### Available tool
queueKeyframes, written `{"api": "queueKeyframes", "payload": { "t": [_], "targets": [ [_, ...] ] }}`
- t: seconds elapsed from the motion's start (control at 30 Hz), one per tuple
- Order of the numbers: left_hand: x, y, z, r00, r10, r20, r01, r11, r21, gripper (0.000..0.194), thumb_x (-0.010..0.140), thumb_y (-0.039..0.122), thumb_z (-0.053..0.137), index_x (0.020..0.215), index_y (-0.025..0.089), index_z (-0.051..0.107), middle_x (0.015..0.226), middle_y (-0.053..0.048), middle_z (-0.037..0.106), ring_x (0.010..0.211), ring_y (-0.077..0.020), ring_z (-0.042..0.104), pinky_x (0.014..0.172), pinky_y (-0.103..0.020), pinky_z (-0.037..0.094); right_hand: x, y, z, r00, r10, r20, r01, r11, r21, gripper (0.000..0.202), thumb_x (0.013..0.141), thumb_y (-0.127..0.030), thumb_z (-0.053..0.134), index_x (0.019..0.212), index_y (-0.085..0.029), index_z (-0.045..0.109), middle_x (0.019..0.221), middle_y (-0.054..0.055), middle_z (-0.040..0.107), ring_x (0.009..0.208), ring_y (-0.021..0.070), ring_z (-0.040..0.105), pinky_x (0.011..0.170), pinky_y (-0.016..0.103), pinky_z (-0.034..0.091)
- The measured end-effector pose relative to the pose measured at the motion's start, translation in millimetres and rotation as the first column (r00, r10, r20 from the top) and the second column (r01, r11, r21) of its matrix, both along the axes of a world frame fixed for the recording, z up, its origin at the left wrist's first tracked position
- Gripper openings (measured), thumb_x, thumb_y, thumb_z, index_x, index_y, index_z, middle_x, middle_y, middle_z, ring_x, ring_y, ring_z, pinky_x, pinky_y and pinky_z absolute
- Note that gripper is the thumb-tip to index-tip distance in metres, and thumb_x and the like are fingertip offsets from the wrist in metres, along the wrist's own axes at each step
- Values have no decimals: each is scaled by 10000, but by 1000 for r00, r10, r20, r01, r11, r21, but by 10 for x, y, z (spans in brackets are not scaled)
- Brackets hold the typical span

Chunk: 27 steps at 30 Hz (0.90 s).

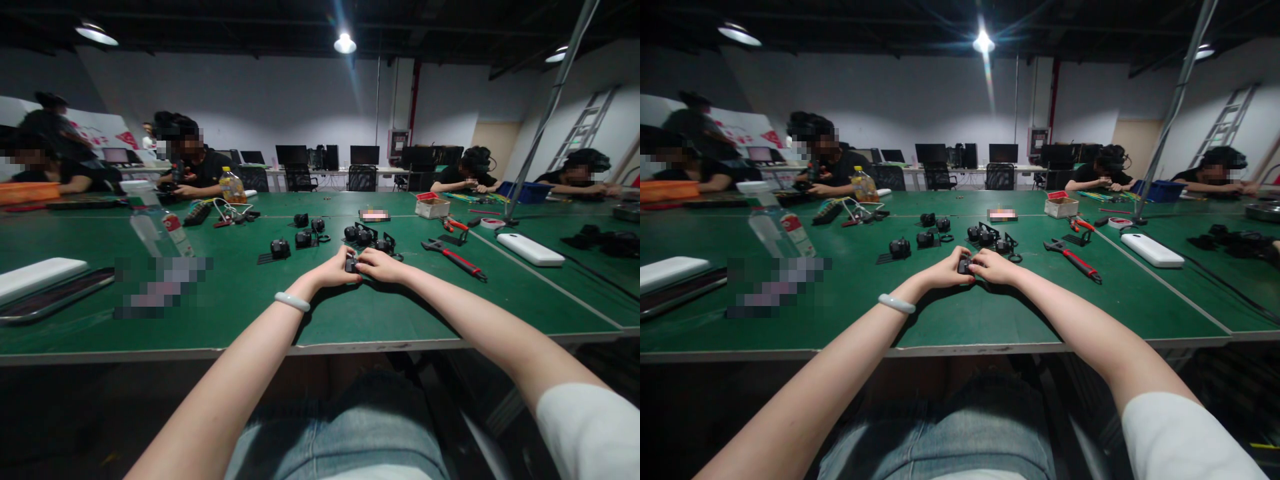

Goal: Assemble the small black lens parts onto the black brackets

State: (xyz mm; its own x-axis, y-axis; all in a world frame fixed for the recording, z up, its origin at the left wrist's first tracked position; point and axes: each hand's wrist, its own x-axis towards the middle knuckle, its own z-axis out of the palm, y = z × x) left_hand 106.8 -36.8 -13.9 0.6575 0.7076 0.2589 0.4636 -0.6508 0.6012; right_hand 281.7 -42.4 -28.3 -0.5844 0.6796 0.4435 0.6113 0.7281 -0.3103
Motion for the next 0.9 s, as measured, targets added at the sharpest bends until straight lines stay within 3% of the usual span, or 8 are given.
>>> {"api": "queueKeyframes", "payload": {
  "t": [0.63,0.77,0.9],
  "targets": [
    [10,-17,23,999,47,-13,-47,999,9,605,509,375,593,998,142,323,769,-9,436,638,-108,442,551,-235,385,-34,1,22,996,-74,-50,70,995,-73,299,781,-324,351,843,-110,550,816,64,516,777,125,457,719,260,338],
    [12,-16,21,1000,31,-6,-31,999,20,583,509,357,593,984,146,328,787,-10,441,691,-128,452,593,-250,392,-19,-30,31,988,-45,-150,31,995,-93,202,723,-234,426,882,-130,494,809,34,523,728,113,465,674,252,351],
    [9,-21,25,1000,6,2,-7,1000,15,573,516,356,591,980,146,329,837,-24,451,763,-152,459,651,-273,396,-16,-82,34,978,17,-206,-27,999,-44,343,605,-184,529,932,-147,431,848,26,501,725,118,461,649,252,362]
  ]
}}
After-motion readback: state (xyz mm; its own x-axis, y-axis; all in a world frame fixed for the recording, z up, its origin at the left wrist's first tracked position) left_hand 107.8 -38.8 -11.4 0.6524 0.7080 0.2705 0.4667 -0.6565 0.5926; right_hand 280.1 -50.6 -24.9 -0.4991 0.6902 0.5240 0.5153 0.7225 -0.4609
